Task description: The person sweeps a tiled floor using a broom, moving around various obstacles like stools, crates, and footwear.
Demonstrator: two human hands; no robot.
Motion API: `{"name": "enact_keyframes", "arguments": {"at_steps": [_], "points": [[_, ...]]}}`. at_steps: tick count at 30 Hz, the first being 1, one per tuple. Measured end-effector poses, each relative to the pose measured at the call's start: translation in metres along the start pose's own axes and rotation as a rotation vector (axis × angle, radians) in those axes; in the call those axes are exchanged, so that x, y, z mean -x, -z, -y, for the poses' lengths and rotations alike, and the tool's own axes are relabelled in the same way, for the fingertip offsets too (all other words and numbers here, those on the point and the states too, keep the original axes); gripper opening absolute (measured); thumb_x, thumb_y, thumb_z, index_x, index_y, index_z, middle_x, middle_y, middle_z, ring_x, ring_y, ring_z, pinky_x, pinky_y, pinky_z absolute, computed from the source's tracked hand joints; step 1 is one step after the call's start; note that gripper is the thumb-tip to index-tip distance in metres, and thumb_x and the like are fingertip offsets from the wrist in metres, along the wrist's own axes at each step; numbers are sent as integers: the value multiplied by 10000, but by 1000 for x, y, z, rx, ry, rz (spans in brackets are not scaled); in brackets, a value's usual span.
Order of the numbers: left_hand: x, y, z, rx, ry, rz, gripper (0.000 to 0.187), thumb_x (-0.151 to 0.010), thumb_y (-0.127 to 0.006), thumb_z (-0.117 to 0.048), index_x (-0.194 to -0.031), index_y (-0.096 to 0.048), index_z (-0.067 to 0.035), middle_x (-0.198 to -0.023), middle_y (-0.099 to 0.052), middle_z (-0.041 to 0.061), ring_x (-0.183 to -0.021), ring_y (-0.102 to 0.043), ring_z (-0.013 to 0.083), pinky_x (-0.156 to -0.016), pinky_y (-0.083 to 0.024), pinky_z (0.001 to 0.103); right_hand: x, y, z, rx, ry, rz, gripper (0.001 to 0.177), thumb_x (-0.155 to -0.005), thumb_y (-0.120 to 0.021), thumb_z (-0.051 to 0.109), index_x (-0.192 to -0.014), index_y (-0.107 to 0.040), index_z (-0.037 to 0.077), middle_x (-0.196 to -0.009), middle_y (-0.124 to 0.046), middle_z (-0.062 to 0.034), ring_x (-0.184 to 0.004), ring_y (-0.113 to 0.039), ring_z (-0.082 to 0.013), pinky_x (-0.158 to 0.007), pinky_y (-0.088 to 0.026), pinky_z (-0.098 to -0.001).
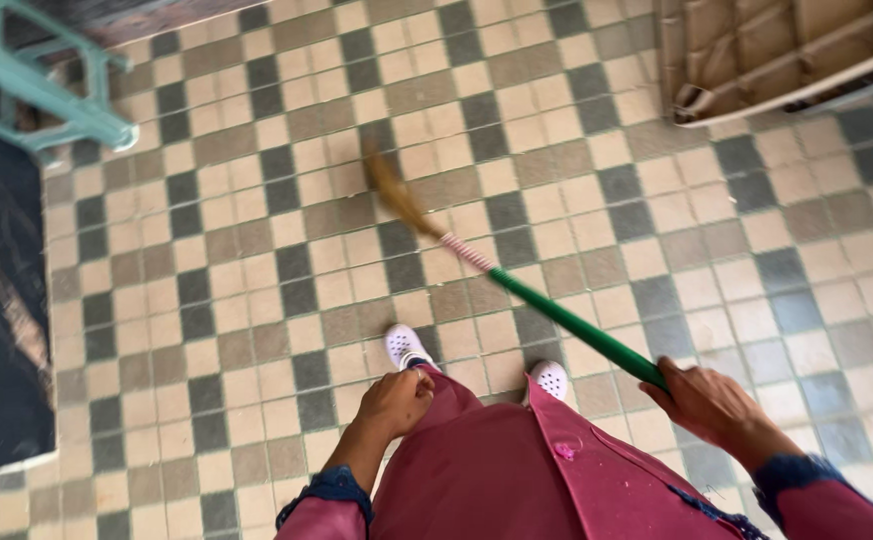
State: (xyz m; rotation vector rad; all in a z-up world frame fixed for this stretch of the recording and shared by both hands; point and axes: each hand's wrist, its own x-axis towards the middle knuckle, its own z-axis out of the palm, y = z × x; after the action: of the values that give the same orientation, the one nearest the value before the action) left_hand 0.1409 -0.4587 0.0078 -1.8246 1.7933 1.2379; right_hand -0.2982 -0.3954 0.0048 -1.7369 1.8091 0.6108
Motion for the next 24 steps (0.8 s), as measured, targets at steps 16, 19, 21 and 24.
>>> {"name": "enact_keyframes", "arguments": {"at_steps": [16,19,21,24], "points": [[29,58,216,184,331,-38,314,-905,-590,-302,-1167,-736,-209,-1119,-776,45,-1103,-707,247,-978,-552,408,-147,41,282,554,860,-202,221,-952,-567,260,-1104,-530,104,-838,-705,-51,-774,-743,-249,-604,-602,-398],[34,69,237,196,365,-15,315,-921,-587,-298,-1189,-729,-211,-1142,-770,44,-1112,-701,250,-988,-542,403,-179,44,260,607,770,-299,169,-940,-562,257,-1056,-527,140,-784,-700,-18,-751,-743,-220,-572,-600,-384],[35,76,248,204,387,0,310,-931,-585,-293,-1198,-719,-208,-1155,-764,40,-1112,-699,251,-988,-542,404,-187,56,251,778,596,-174,152,-1017,-496,276,-1099,-498,149,-747,-671,12,-702,-722,-165,-554,-596,-328],[30,93,262,181,379,12,301,-943,-583,-287,-1201,-711,-201,-1163,-759,40,-1102,-711,252,-980,-553,401,-183,90,247,707,330,31,300,-1075,-386,425,-1139,-484,149,-700,-644,46,-615,-695,-101,-536,-595,-269]]}}
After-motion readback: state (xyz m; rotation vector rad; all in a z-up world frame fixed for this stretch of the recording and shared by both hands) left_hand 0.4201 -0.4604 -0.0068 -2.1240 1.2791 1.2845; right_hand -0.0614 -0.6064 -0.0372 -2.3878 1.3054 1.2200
